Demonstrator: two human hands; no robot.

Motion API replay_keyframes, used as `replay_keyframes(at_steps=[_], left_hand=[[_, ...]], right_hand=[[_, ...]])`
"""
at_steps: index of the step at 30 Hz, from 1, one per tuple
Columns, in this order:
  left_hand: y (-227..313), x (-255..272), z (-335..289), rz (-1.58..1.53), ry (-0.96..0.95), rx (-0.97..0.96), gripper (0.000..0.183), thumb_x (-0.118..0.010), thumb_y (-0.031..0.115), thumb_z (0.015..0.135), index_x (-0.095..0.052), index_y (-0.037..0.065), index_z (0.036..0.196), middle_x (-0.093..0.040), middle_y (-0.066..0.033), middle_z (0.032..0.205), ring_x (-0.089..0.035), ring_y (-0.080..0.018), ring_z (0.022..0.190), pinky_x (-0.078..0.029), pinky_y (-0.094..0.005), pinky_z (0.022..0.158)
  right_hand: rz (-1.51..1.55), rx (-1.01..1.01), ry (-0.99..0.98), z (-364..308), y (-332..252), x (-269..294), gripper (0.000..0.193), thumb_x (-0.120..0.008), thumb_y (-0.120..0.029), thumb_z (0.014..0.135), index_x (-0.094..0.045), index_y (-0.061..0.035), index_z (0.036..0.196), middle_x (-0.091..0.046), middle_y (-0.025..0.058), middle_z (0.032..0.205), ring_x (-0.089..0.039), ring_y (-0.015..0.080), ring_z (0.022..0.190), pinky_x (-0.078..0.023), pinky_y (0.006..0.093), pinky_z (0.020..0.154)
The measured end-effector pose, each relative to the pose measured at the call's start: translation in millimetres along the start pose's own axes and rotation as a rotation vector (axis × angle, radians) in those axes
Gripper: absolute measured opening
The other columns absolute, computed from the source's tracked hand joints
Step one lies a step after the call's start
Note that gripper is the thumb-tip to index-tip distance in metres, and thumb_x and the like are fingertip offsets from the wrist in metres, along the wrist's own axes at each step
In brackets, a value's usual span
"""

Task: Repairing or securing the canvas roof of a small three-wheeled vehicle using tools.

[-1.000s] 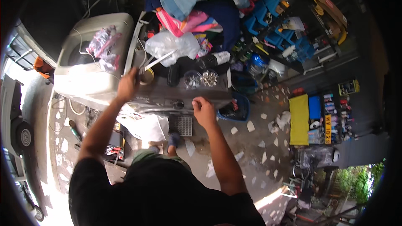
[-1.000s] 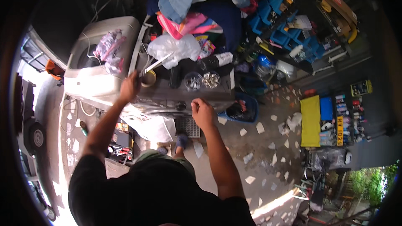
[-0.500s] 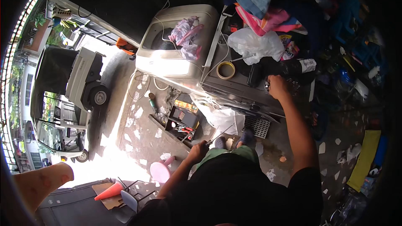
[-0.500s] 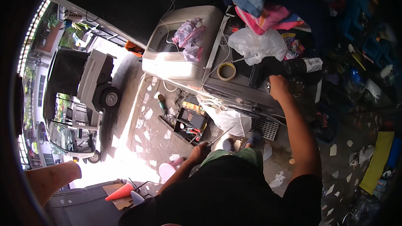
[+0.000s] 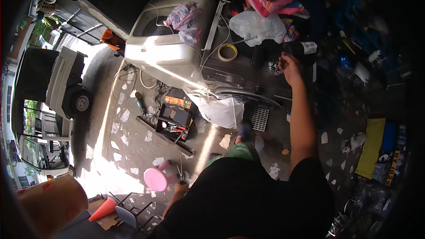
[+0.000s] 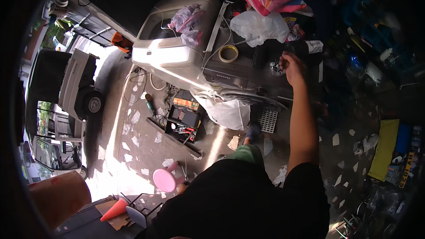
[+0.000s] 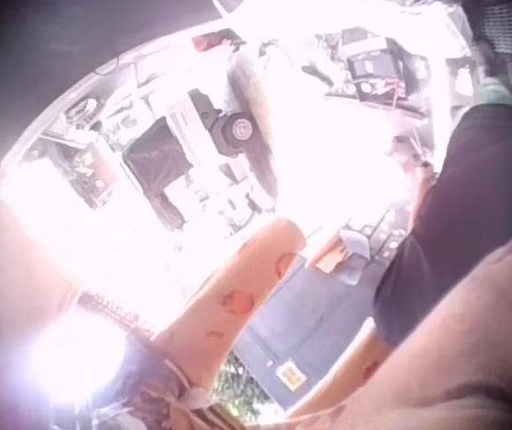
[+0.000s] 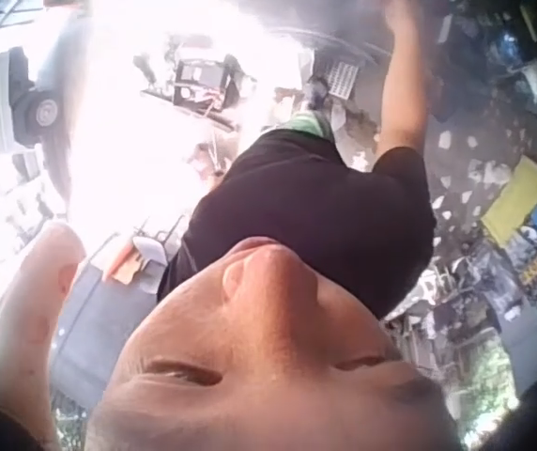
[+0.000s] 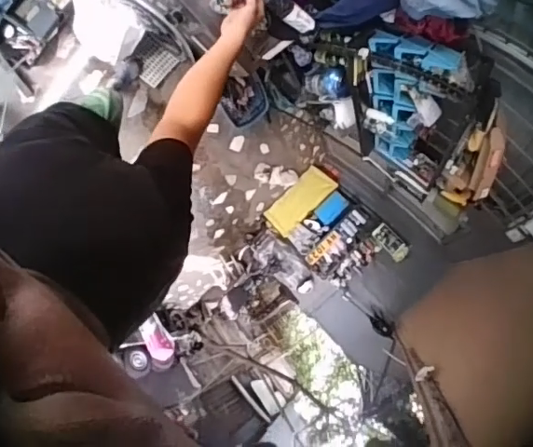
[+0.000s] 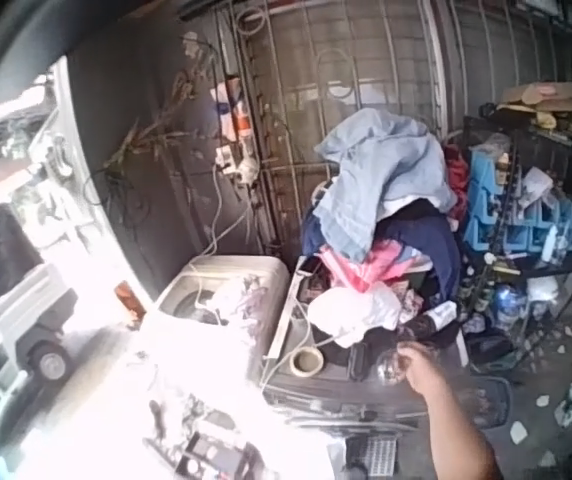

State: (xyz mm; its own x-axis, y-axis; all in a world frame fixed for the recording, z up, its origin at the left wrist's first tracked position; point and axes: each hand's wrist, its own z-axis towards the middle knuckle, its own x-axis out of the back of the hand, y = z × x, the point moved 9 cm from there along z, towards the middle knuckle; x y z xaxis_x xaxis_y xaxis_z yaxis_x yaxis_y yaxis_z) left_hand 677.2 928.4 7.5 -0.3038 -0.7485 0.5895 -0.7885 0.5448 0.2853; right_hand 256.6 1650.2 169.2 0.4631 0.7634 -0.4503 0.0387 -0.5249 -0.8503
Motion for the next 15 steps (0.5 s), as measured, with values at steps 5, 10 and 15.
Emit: replay_keyframes(at_steps=[5,10,15], left_hand=[[-67.6,-0.8,29.4,0.258,-0.034,-0.298,0.014,-0.07,0.006,0.077,-0.063,0.001,0.089,-0.064,-0.0069,0.07,-0.068,-0.0204,0.061,-0.054,-0.0348,0.055],[-63.6,56.1,-43.4,-0.09,-0.012,-0.068,0.012,-0.069,0.005,0.08,-0.062,0.0,0.088,-0.064,-0.0082,0.07,-0.067,-0.0189,0.06,-0.051,-0.0323,0.051],[-133.5,68.7,-39.2,-0.36,0.087,0.122,0.008,-0.066,0.003,0.082,-0.059,0.002,0.086,-0.062,-0.0074,0.068,-0.062,-0.0163,0.055,-0.048,-0.03,0.045]], right_hand=[[0.307,0.049,-0.335,-6.9,-28.1,57.2,0.016,-0.062,-0.021,0.096,-0.057,-0.0132,0.109,-0.059,0.0025,0.078,-0.054,0.0147,0.067,-0.043,0.0284,0.061],[-0.073,-0.015,0.238,-38.2,-8.6,0.3,0.017,-0.062,-0.019,0.095,-0.061,-0.0111,0.11,-0.058,0.0004,0.076,-0.055,0.0133,0.064,-0.044,0.0269,0.058],[-1.572,0.47,0.185,4.7,-15.8,-38.6,0.023,-0.081,-0.02,0.074,-0.076,-0.0012,0.087,-0.074,0.0185,0.085,-0.073,0.0302,0.08,-0.054,0.0381,0.073]])
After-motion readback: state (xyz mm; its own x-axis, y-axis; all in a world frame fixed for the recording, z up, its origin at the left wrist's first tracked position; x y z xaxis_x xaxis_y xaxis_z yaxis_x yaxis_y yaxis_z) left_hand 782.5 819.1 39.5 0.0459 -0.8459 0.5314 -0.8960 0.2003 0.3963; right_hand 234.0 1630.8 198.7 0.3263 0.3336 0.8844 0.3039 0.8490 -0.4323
